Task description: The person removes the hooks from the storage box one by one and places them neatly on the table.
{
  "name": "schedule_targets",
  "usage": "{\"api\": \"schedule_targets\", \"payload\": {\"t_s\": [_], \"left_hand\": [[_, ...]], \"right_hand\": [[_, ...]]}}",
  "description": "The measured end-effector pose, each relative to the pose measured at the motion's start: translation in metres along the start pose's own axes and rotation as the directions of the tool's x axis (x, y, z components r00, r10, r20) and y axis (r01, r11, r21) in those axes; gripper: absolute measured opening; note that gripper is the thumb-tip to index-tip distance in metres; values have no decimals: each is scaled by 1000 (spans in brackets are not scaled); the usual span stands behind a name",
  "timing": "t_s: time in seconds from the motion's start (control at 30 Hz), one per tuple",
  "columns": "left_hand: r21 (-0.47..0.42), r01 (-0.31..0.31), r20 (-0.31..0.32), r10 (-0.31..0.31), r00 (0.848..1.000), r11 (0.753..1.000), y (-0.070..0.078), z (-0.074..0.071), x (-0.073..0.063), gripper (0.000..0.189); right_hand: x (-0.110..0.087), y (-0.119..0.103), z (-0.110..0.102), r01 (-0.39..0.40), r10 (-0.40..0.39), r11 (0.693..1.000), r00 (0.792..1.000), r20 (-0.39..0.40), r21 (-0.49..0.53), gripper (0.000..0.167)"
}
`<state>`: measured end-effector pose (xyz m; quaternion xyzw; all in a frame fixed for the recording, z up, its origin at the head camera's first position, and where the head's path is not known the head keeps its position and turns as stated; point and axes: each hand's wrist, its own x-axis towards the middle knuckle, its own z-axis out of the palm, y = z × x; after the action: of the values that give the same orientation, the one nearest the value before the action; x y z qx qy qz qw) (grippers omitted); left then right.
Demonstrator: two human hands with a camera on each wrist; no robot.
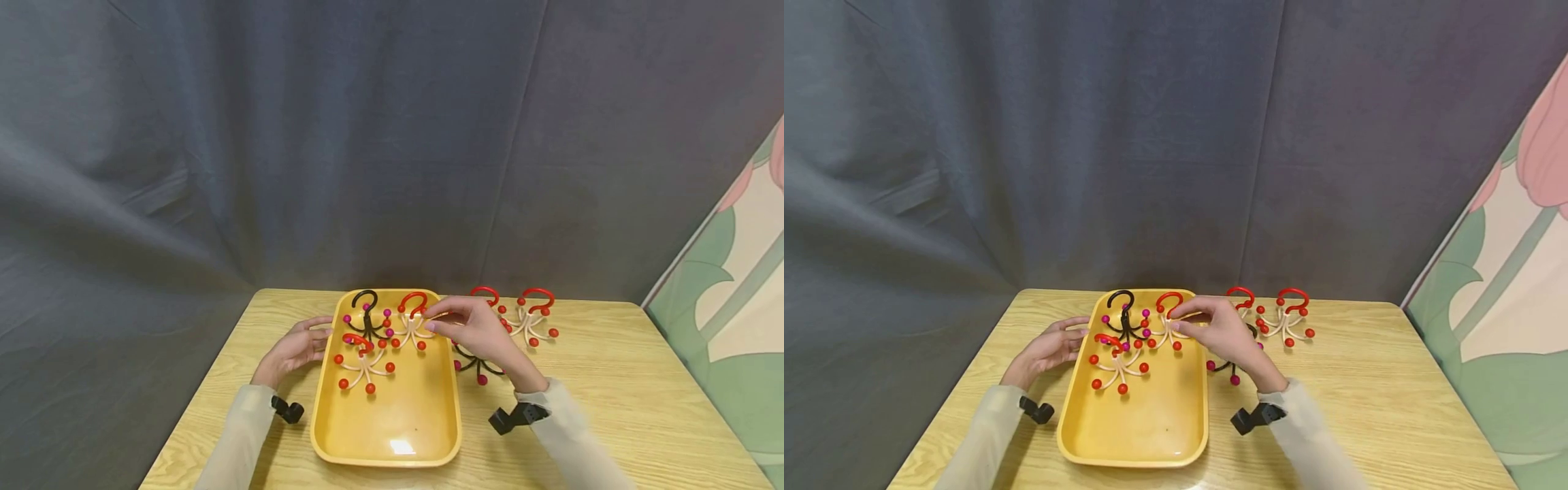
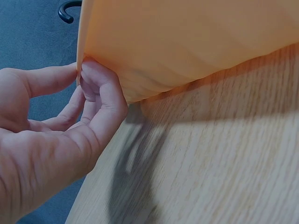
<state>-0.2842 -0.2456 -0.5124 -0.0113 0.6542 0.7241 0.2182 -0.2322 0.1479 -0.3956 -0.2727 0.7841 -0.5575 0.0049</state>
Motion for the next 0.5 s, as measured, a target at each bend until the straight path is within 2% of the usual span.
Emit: {"api": "schedule_targets", "payload": {"t_s": [0.37,0.5], "left_hand": [[12,-4,-3,4,1000,1000,0,0,0,54],[15,-5,-6,5,1000,1000,0,1,-1,52]], "right_hand": [[19,-2,39,-26,32,998,995,96,-58,20],[27,1,54,-4,11,999,991,135,-53,20]]}}
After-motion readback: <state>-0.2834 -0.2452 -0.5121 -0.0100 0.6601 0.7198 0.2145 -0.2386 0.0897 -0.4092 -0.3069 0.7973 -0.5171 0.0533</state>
